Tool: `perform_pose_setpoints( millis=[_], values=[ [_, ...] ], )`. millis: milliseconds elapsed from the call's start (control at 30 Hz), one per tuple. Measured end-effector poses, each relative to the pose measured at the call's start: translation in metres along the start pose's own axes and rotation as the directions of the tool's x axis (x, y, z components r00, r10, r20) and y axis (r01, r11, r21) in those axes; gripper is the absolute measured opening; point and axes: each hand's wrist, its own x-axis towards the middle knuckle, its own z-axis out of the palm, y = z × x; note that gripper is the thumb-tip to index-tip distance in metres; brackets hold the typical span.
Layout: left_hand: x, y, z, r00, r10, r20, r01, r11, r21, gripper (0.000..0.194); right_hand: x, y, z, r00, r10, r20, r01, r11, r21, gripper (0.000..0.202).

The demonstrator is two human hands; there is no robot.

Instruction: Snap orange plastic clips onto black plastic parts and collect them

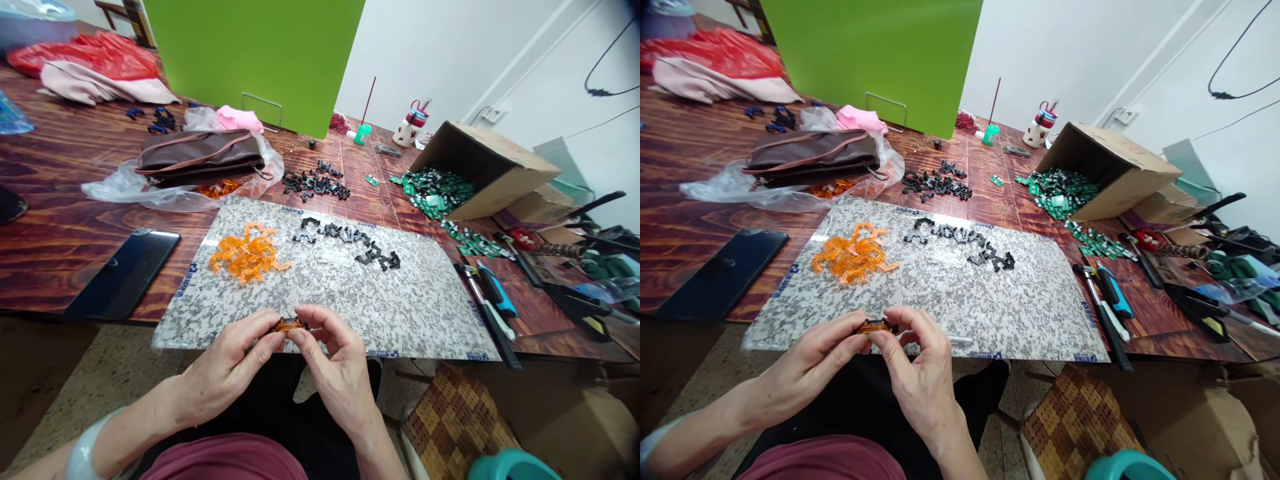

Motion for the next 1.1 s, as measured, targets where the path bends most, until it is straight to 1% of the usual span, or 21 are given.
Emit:
perform_pose_setpoints(
  millis=[100, 233, 433, 600, 667, 700, 733, 800, 867, 933, 1000, 1100],
  values=[
    [0.001, 0.002, -0.004, 0.979, 0.166, 0.115, -0.184, 0.967, 0.177, 0.023, -0.002, -0.001, -0.002, 0.999, 0.006, 0.037, -0.007, 1.0, 0.02, 0.01],
    [0.001, -0.001, -0.007, 0.943, 0.285, 0.173, -0.321, 0.914, 0.246, 0.021, -0.006, -0.004, -0.003, 0.998, -0.049, 0.032, 0.049, 0.999, -0.006, 0.005],
    [0.001, -0.009, -0.008, 0.908, 0.356, 0.221, -0.405, 0.881, 0.244, 0.026, -0.008, -0.004, -0.002, 0.983, -0.182, 0.012, 0.183, 0.98, -0.075, 0.004],
    [0.006, -0.011, -0.008, 0.912, 0.35, 0.215, -0.4, 0.877, 0.267, 0.026, -0.005, 0.004, -0.003, 0.976, -0.219, -0.001, 0.219, 0.976, -0.015, 0.004],
    [0.008, -0.008, -0.007, 0.929, 0.312, 0.2, -0.357, 0.896, 0.263, 0.025, -0.003, 0.007, -0.005, 0.977, -0.211, 0.007, 0.211, 0.977, -0.016, 0.007],
    [0.009, -0.006, -0.006, 0.942, 0.273, 0.193, -0.316, 0.916, 0.248, 0.025, -0.003, 0.008, -0.006, 0.979, -0.202, 0.012, 0.202, 0.979, -0.019, 0.01],
    [0.009, -0.003, -0.006, 0.959, 0.217, 0.184, -0.255, 0.942, 0.219, 0.026, -0.002, 0.008, -0.008, 0.983, -0.185, 0.018, 0.186, 0.982, -0.02, 0.013],
    [0.01, 0.001, -0.004, 0.983, 0.071, 0.171, -0.088, 0.991, 0.098, 0.031, -0.002, 0.01, -0.01, 0.99, -0.136, 0.028, 0.136, 0.991, -0.005, 0.022],
    [0.01, 0.004, -0.002, 0.98, -0.074, 0.187, 0.089, 0.993, -0.073, 0.036, -0.002, 0.012, -0.012, 0.996, -0.078, 0.037, 0.077, 0.997, 0.026, 0.029],
    [0.011, 0.006, 0.0, 0.962, -0.167, 0.217, 0.213, 0.954, -0.213, 0.041, -0.002, 0.013, -0.013, 0.998, -0.047, 0.05, 0.044, 0.998, 0.05, 0.033],
    [0.013, 0.006, 0.002, 0.948, -0.216, 0.233, 0.278, 0.919, -0.28, 0.044, -0.001, 0.014, -0.014, 0.996, -0.068, 0.052, 0.065, 0.997, 0.043, 0.032],
    [0.017, 0.005, 0.003, 0.942, -0.254, 0.22, 0.316, 0.894, -0.319, 0.048, 0.0, 0.013, -0.015, 0.988, -0.147, 0.056, 0.148, 0.989, -0.023, 0.032]
  ],
)
